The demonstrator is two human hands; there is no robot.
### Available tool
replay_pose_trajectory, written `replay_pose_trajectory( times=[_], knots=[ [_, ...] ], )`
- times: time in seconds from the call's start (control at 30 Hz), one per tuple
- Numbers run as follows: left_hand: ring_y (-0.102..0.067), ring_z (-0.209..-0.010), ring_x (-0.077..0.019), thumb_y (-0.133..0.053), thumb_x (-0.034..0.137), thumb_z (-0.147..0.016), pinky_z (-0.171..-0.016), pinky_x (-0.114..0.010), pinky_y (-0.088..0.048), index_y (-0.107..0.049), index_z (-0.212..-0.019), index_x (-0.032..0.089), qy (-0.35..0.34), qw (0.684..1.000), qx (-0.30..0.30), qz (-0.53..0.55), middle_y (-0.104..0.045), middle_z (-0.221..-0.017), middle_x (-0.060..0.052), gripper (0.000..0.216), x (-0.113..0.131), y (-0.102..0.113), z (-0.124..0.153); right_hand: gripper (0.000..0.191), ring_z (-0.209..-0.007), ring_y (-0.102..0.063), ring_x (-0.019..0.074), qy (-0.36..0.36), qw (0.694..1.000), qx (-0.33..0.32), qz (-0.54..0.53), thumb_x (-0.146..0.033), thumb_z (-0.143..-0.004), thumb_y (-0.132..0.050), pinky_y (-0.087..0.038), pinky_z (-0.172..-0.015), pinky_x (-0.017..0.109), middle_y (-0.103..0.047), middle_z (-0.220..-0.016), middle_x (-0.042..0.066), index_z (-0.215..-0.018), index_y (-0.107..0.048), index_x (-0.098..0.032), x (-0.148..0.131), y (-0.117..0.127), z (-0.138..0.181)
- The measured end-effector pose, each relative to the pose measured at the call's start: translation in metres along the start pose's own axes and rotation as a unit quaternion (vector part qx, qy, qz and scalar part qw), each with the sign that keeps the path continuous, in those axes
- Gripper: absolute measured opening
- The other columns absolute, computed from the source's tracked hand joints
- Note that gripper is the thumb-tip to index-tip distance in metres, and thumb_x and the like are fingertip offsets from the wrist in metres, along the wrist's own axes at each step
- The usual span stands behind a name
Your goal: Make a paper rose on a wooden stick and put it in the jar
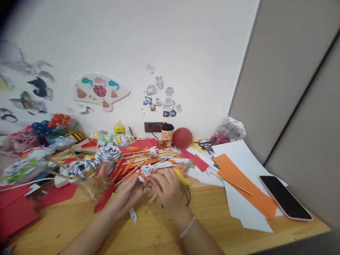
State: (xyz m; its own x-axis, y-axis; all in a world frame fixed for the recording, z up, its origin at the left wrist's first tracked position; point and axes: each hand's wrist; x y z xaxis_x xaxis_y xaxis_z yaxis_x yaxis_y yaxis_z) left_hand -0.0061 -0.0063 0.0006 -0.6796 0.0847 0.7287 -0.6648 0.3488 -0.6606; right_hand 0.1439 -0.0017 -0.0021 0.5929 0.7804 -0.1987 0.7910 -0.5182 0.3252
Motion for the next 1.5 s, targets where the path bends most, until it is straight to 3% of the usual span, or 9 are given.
replay_pose_trajectory(
  times=[0.23, 0.4, 0.6, 0.67, 0.77, 0.87, 0.97, 1.33, 1.5],
  knots=[
    [-0.06, -0.084, -0.0194, -0.048, 0.037, -0.083, -0.074, -0.031, -0.045, -0.062, -0.094, 0.013, 0.011, 1.0, -0.002, 0.025, -0.065, -0.092, -0.01, 0.029, 0.001, 0.001, -0.003, 0.038, -0.087, -0.055, 0.0201, 0.11, 0.989, -0.029, 0.097, -0.012, -0.082, -0.051, -0.044, -0.072, 0.034, -0.063, -0.096, 0.007, -0.119, -0.05, -0.022, 0.0, -0.005, 0.007],
    [-0.06, -0.087, -0.0183, -0.047, 0.035, -0.084, -0.088, -0.036, -0.041, -0.063, -0.09, 0.015, 0.002, 0.998, 0.018, 0.057, -0.067, -0.089, -0.007, 0.026, 0.003, 0.0, -0.004, 0.041, -0.082, -0.054, 0.019, 0.132, 0.985, -0.037, 0.103, -0.011, -0.081, -0.052, -0.044, -0.071, 0.033, -0.063, -0.095, 0.007, -0.121, -0.049, -0.021, 0.0, -0.006, 0.007],
    [-0.06, -0.091, -0.019, -0.047, 0.032, -0.085, -0.088, -0.035, -0.042, -0.064, -0.094, 0.016, -0.004, 0.998, 0.014, 0.055, -0.067, -0.092, -0.008, 0.025, 0.007, -0.004, -0.002, 0.041, -0.091, -0.054, 0.0219, 0.133, 0.986, -0.059, 0.085, -0.016, -0.081, -0.048, -0.043, -0.075, 0.037, -0.06, -0.1, 0.008, -0.122, -0.048, -0.024, -0.001, -0.002, 0.006],
    [-0.059, -0.092, -0.0193, -0.047, 0.029, -0.084, -0.085, -0.035, -0.044, -0.064, -0.094, 0.016, -0.016, 0.999, 0.016, 0.048, -0.067, -0.094, -0.007, 0.023, 0.009, -0.005, -0.001, 0.04, -0.091, -0.054, 0.0215, 0.106, 0.991, -0.058, 0.058, -0.017, -0.081, -0.048, -0.043, -0.075, 0.037, -0.059, -0.1, 0.008, -0.12, -0.049, -0.025, -0.003, 0.0, 0.005],
    [-0.059, -0.091, -0.0196, -0.048, 0.025, -0.084, -0.079, -0.034, -0.047, -0.063, -0.098, 0.018, -0.021, 0.999, 0.003, 0.027, -0.065, -0.101, -0.007, 0.022, 0.011, -0.005, 0.002, 0.029, -0.084, -0.054, 0.0197, -0.022, 0.999, -0.025, -0.04, -0.021, -0.082, -0.048, -0.044, -0.073, 0.035, -0.059, -0.092, 0.006, -0.11, -0.055, -0.023, -0.003, 0.001, 0.002],
    [-0.058, -0.092, -0.0194, -0.053, 0.023, -0.081, -0.076, -0.034, -0.047, -0.059, -0.109, 0.022, -0.013, 1.0, -0.014, 0.012, -0.063, -0.107, -0.007, 0.029, 0.01, -0.004, 0.004, 0.014, -0.076, -0.054, 0.0168, -0.165, 0.975, 0.014, -0.15, -0.025, -0.082, -0.05, -0.045, -0.068, 0.031, -0.058, -0.082, 0.004, -0.092, -0.059, -0.021, -0.002, -0.002, -0.002],
    [-0.056, -0.097, -0.0204, -0.062, 0.022, -0.074, -0.08, -0.033, -0.045, -0.057, -0.113, 0.023, 0.003, 1.0, -0.016, 0.008, -0.062, -0.111, -0.008, 0.039, 0.007, -0.004, 0.005, 0.008, -0.074, -0.054, 0.0154, -0.231, 0.951, 0.022, -0.204, -0.024, -0.081, -0.052, -0.045, -0.066, 0.028, -0.059, -0.079, 0.002, -0.081, -0.059, -0.02, 0.001, -0.005, -0.004],
    [-0.048, -0.113, -0.0229, -0.067, 0.026, -0.069, -0.098, -0.033, -0.031, -0.057, -0.115, 0.024, 0.005, 0.999, -0.007, -0.046, -0.059, -0.118, -0.006, 0.047, 0.005, 0.001, 0.006, 0.009, -0.075, -0.056, 0.0155, -0.27, 0.943, 0.016, -0.191, -0.021, -0.078, -0.052, -0.045, -0.064, 0.026, -0.06, -0.077, 0.003, -0.074, -0.06, -0.018, -0.005, -0.002, -0.009],
    [-0.045, -0.117, -0.0237, -0.061, 0.024, -0.075, -0.1, -0.035, -0.03, -0.053, -0.119, 0.026, 0.002, 0.996, -0.006, -0.091, -0.056, -0.122, -0.007, 0.044, 0.005, 0.006, 0.004, 0.008, -0.075, -0.055, 0.0157, -0.242, 0.96, 0.025, -0.138, -0.018, -0.078, -0.054, -0.044, -0.066, 0.027, -0.061, -0.076, 0.002, -0.074, -0.061, -0.019, -0.003, -0.004, -0.007]
  ],
)
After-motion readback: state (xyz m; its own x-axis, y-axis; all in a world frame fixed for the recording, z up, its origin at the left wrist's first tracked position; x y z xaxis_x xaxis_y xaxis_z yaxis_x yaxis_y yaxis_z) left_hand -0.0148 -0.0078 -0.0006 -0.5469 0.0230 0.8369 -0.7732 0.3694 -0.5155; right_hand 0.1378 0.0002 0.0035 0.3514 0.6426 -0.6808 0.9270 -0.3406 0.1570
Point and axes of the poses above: each hand's wrist, its own z-axis away from the middle knuckle, its own y-axis out of the back of the hand, x = y × z
